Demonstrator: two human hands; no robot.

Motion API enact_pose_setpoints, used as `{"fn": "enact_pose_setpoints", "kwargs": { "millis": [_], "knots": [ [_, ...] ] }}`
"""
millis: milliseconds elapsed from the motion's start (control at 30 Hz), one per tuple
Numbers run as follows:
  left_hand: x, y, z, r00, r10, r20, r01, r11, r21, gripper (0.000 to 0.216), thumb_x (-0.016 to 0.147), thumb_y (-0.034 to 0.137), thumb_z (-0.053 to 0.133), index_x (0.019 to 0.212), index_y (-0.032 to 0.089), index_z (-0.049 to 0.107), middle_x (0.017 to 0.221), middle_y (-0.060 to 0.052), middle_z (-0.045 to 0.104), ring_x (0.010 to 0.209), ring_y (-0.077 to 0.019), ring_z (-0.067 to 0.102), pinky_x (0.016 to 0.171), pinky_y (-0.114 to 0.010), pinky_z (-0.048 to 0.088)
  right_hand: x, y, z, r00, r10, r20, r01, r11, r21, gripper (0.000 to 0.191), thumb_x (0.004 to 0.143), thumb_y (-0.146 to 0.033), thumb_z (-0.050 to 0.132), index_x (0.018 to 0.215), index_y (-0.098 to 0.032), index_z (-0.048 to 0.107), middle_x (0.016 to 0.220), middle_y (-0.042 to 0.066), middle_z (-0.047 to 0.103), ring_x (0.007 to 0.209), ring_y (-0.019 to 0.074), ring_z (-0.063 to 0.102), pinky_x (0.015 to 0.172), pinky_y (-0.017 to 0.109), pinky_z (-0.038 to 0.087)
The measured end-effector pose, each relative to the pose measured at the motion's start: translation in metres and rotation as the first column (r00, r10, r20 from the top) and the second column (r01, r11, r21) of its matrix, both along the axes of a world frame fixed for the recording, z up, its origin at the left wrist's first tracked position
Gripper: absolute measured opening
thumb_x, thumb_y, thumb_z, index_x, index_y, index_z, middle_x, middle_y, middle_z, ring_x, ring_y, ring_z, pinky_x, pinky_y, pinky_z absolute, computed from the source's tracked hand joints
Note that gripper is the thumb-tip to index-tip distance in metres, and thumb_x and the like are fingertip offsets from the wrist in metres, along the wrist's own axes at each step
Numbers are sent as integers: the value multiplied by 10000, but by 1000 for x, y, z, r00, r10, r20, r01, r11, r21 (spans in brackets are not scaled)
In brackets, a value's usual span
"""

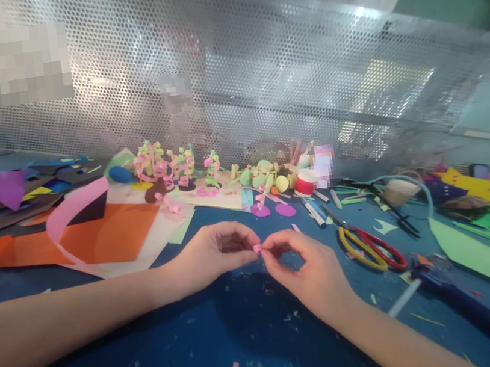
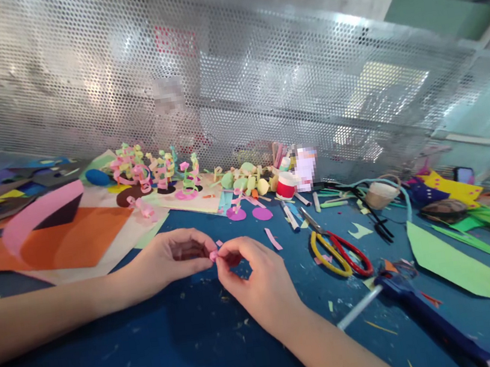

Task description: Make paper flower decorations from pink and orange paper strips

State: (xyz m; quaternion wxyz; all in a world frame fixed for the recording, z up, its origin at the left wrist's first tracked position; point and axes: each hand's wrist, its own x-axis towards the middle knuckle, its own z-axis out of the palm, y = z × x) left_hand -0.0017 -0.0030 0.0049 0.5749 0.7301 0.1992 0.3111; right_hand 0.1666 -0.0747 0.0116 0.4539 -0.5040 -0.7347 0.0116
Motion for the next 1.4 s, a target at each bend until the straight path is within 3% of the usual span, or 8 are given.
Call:
{"fn": "enact_pose_setpoints", "kwargs": {
  "millis": [433, 600, 933, 1267, 1400],
  "knots": [
    [-1, -1, 1, 1000, -6, -16, 6, 999, 49, 164, 753, 247, 618, 889, 155, 618, 901, -32, 624, 831, -146, 583, 783, -282, 469, -1, -3, -1, 995, 19, 97, -24, 999, 43, 120, 725, -87, 544, 760, -199, 566, 681, -38, 603, 619, 88, 563, 620, 177, 468],
    [0, 1, 0, 998, -58, 9, 58, 998, -28, 206, 738, 266, 640, 918, 167, 635, 926, -36, 652, 891, -174, 599, 832, -306, 467, -1, -3, -1, 996, -21, 88, 16, 998, 57, 129, 701, -71, 547, 733, -196, 553, 654, -43, 580, 601, 86, 550, 614, 175, 465],
    [0, 6, -2, 999, 41, -4, -41, 998, -45, 205, 734, 310, 645, 877, 163, 642, 890, -27, 665, 863, -155, 602, 834, -285, 459, 1, 2, -4, 999, -16, 41, 15, 999, 41, 115, 734, -120, 549, 799, -210, 579, 710, -30, 623, 639, 99, 590, 663, 203, 481],
    [1, 4, -4, 998, -60, 16, 60, 997, -54, 189, 728, 262, 653, 885, 161, 627, 889, -32, 655, 860, -161, 611, 814, -296, 475, -1, -3, -2, 993, -14, 116, 6, 998, 70, 132, 688, -72, 536, 726, -199, 535, 645, -44, 572, 593, 88, 543, 601, 182, 450],
    [0, 2, -1, 997, -62, 44, 64, 996, -59, 181, 740, 247, 644, 896, 161, 612, 892, -25, 643, 867, -150, 603, 832, -294, 465, 0, -2, -3, 998, -26, 64, 25, 999, 19, 128, 699, -79, 538, 736, -201, 543, 663, -41, 573, 604, 91, 549, 610, 188, 450]
  ]
}}
